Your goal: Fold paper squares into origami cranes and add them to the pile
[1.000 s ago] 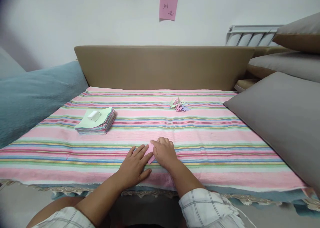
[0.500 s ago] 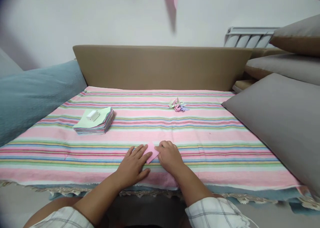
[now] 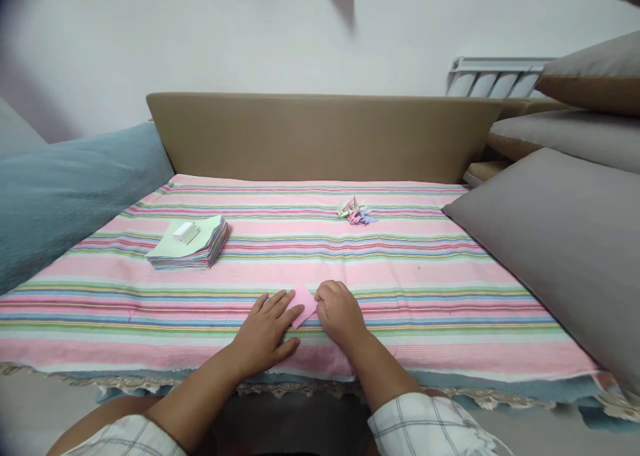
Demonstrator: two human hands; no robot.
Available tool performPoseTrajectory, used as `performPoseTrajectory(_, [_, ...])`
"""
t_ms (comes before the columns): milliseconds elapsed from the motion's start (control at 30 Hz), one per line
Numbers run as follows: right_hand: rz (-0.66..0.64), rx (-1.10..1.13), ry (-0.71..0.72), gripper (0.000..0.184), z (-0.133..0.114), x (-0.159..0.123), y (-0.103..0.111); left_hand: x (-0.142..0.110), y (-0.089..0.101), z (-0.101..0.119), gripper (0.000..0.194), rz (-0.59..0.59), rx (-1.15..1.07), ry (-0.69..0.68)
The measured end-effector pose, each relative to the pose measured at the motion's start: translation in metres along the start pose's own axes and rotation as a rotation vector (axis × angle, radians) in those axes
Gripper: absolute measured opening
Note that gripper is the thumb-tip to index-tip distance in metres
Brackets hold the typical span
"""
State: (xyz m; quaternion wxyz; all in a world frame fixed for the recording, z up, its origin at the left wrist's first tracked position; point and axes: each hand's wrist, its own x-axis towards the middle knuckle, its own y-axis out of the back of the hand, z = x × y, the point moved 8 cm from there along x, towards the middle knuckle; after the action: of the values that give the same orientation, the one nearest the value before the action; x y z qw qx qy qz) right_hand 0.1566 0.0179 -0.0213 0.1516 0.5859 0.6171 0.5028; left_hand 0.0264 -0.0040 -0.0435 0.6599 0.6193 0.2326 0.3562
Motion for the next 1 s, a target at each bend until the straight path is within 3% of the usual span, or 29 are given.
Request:
performPoseTrajectory(167, [-0.075,0.041,0.136,0.024,-0.02,0.001,-0.02,-0.001,-0.001,-0.001,0.059,0.011,0.014,-0.014])
performPoseTrajectory(600, [-0.169,-0.148,-0.047,0.032,-0.01,0.014,-0.035,-0.012,-0.003,-0.005,0.068,-0.077,0.097,0.029])
performPoseTrajectory(833, [-0.214,-0.18,-0.098,0.034,-0.011,0.015,-0.036,-0.017,0.013,-0.012,0.071,-0.145,0.018,0.056])
performPoseTrajectory(900, [-0.227,-0.172,-0.095,0.04,-0.012,0.014,-0.036,-0.015,0.019,-0.015,0.065,-0.145,-0.026,0.06])
performPoseTrajectory(1000, [-0.236,-0.153,-0.1,0.049,-0.012,0.012,-0.037,-0.008,0.025,-0.025,0.042,-0.051,-0.047,0.112])
